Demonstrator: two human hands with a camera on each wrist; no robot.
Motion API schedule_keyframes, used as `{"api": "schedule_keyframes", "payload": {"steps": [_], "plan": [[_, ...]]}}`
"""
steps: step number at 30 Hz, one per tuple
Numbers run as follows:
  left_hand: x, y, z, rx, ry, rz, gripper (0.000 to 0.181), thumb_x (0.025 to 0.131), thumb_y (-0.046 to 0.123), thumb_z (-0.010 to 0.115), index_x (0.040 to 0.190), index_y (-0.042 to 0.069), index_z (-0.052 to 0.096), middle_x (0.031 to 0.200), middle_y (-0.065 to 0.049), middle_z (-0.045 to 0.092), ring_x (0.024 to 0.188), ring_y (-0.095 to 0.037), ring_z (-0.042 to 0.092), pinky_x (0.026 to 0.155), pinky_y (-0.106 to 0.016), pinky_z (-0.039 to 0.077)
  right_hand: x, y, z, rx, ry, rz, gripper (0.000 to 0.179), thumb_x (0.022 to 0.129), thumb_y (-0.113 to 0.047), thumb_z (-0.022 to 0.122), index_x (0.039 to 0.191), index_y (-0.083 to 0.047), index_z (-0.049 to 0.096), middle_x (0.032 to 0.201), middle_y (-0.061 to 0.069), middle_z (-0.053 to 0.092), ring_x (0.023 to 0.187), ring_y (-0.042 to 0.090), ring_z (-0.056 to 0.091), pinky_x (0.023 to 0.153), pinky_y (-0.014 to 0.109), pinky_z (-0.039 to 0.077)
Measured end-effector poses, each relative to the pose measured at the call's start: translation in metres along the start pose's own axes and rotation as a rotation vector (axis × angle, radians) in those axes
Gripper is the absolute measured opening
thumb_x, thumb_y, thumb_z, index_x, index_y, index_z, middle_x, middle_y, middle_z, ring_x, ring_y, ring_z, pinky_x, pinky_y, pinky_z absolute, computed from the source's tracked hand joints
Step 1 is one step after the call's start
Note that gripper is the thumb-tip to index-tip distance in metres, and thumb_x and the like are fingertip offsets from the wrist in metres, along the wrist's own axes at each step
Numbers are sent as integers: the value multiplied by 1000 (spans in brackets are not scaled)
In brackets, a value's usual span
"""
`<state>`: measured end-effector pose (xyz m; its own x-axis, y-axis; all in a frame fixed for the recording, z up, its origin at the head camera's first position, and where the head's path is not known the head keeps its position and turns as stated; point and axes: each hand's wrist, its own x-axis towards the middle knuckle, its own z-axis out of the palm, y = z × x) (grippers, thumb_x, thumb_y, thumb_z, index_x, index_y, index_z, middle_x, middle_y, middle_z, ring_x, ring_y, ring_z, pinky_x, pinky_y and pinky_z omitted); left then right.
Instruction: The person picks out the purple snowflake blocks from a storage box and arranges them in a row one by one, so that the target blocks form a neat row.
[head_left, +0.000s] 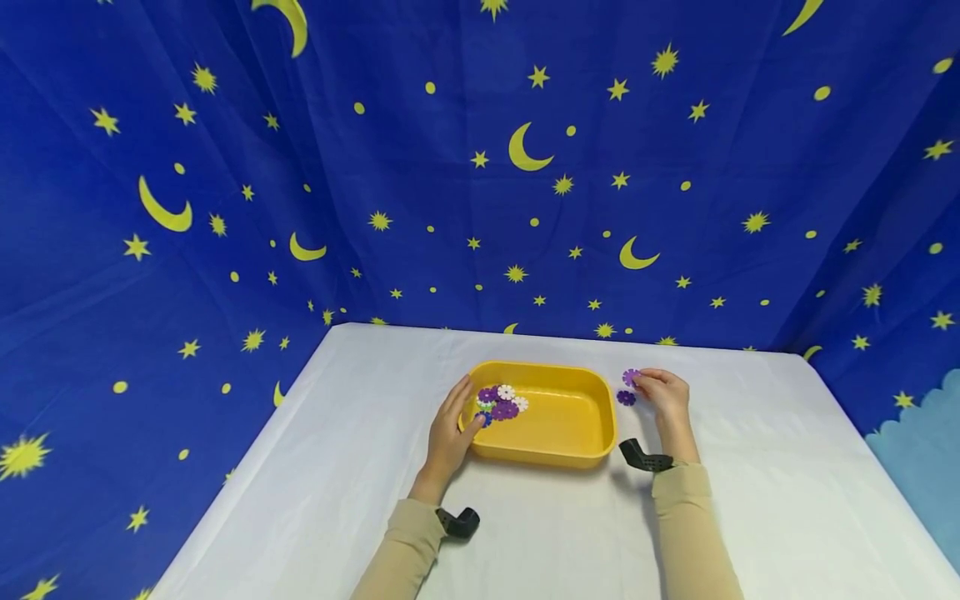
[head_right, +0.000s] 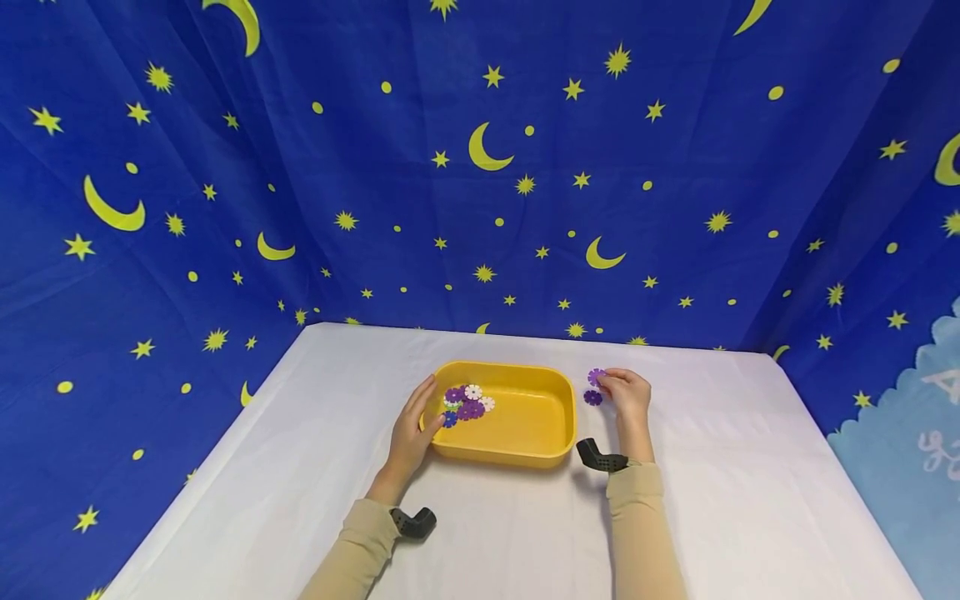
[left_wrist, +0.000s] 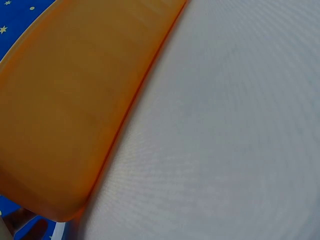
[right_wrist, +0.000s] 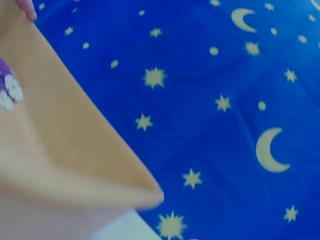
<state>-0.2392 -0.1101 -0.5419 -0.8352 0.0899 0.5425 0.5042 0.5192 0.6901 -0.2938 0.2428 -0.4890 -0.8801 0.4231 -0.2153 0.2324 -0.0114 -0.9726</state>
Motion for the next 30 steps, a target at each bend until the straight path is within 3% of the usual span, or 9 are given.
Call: {"api": "schedule_keyframes", "payload": {"steps": [9, 15, 22, 30], "plan": [[-1, 0, 0, -5, -10, -28, 59, 86, 19, 59, 140, 3, 45, 151, -9, 40, 136, -34, 41, 111, -55, 33, 3, 12, -11, 21, 4, 25, 41, 85, 1, 62, 125, 10, 55, 60, -19, 57, 58, -5, 58, 58, 12, 51], [0, 2, 0, -2, -3, -20, 58, 86, 21, 59, 139, 2, 46, 150, -10, 41, 135, -35, 42, 109, -56, 34, 4, 16, -15, 41, 29, 19, 37, 84, 5, 62, 119, 13, 56, 53, -18, 57, 52, -3, 58, 51, 13, 49], [1, 1, 0, 11, -4, -25, 59, 87, 25, 58, 140, 3, 46, 151, -8, 40, 136, -34, 41, 109, -55, 34, 6, 19, -18, 79, 49, 7, 21, 83, 6, 62, 103, 13, 62, 52, -13, 58, 49, -1, 57, 48, 15, 50], [-1, 1, 0, 3, -15, -32, 62, 88, 34, 56, 141, 4, 44, 152, -8, 39, 137, -35, 40, 110, -57, 33, 8, 27, -20, -62, 67, -42, 26, 82, 4, 63, 104, 17, 60, 50, -13, 55, 43, -1, 56, 46, 15, 51]]}}
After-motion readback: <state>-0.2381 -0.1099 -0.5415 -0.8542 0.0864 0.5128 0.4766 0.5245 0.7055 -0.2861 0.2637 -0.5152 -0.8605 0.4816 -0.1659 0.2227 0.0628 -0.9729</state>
